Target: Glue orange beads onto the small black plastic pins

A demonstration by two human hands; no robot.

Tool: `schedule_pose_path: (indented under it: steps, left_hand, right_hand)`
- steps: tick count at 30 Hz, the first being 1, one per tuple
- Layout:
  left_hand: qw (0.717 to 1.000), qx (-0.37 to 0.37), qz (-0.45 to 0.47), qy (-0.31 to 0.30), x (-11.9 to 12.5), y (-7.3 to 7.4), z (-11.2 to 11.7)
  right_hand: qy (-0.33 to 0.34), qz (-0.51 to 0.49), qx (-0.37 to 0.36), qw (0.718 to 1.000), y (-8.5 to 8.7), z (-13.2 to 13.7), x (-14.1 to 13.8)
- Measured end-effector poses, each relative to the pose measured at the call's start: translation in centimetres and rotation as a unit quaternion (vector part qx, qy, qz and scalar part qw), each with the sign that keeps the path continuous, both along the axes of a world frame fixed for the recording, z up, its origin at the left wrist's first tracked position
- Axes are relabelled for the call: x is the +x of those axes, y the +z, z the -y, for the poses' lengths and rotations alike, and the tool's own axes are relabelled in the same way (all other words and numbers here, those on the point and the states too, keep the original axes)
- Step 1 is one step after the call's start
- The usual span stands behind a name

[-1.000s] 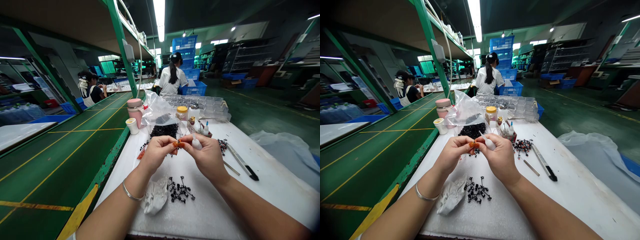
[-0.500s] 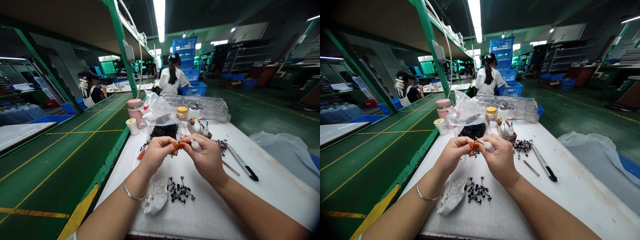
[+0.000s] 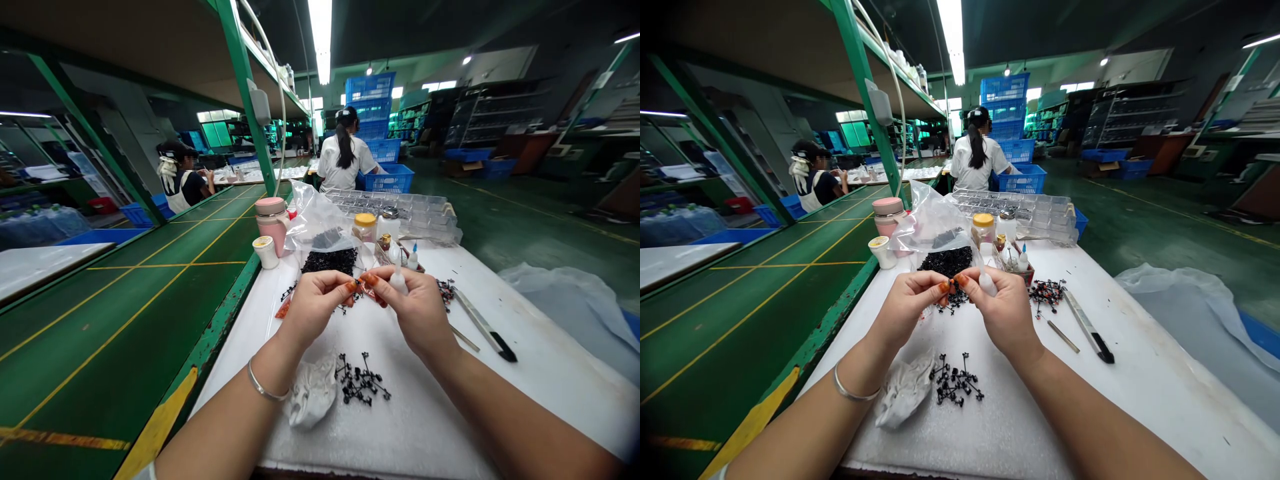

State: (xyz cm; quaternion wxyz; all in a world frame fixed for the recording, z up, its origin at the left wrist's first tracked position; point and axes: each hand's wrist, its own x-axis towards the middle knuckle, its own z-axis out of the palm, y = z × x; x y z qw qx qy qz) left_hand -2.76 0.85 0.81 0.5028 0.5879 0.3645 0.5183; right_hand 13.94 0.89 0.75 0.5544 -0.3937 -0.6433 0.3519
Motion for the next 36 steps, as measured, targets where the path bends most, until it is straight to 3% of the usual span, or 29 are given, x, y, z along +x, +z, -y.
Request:
schedule_pose_path:
  steps: [22,29,31,36]
  left_hand:
    - [0.994,0.050,-0.081,0.057,0.2,0.2,0.4]
    - [0.997,0.041,-0.057,0.034,0.0,0.0,0.2]
    - [0.999,0.021,-0.029,0.022,0.0,-0.1,0.0]
    - [0.998,-0.043,0.052,0.004,-0.1,-0.5,-0.3]
  right_hand:
    - [-0.040,0.066,0.006,0.997,0.2,0.5,-0.1]
    - [-0.027,0.049,0.006,0.998,0.2,0.3,0.0]
    - [-0.057,0.033,0.012,0.998,0.4,-0.3,0.7]
    - [-0.249,0.032,0.069,0.966,0.8,-3.7,4.8]
